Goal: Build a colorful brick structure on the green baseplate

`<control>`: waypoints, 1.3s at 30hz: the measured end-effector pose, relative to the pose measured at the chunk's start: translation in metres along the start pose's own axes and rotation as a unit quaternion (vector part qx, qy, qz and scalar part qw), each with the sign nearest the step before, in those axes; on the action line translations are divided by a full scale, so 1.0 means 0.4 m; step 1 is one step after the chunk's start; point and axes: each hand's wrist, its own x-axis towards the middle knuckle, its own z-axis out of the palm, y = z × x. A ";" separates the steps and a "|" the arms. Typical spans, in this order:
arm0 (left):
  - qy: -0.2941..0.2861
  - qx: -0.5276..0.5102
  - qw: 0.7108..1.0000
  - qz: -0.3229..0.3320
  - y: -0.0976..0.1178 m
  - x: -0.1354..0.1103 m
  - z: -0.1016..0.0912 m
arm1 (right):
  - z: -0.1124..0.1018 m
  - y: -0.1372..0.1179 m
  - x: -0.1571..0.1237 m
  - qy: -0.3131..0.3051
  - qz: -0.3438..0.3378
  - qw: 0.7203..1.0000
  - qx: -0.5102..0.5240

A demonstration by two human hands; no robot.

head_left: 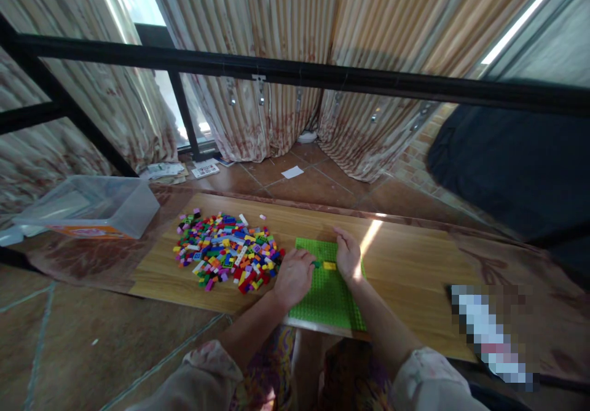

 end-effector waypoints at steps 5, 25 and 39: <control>0.009 0.007 1.000 -0.016 0.001 0.009 0.003 | 0.000 0.003 -0.002 0.025 0.039 0.995 0.084; 0.019 -0.120 0.991 -0.053 0.014 0.021 0.032 | -0.009 -0.023 0.001 -0.036 0.058 0.998 0.000; 0.022 -0.177 0.976 -0.122 0.007 0.021 0.044 | 0.032 -0.144 -0.020 -0.141 -0.035 0.937 -0.319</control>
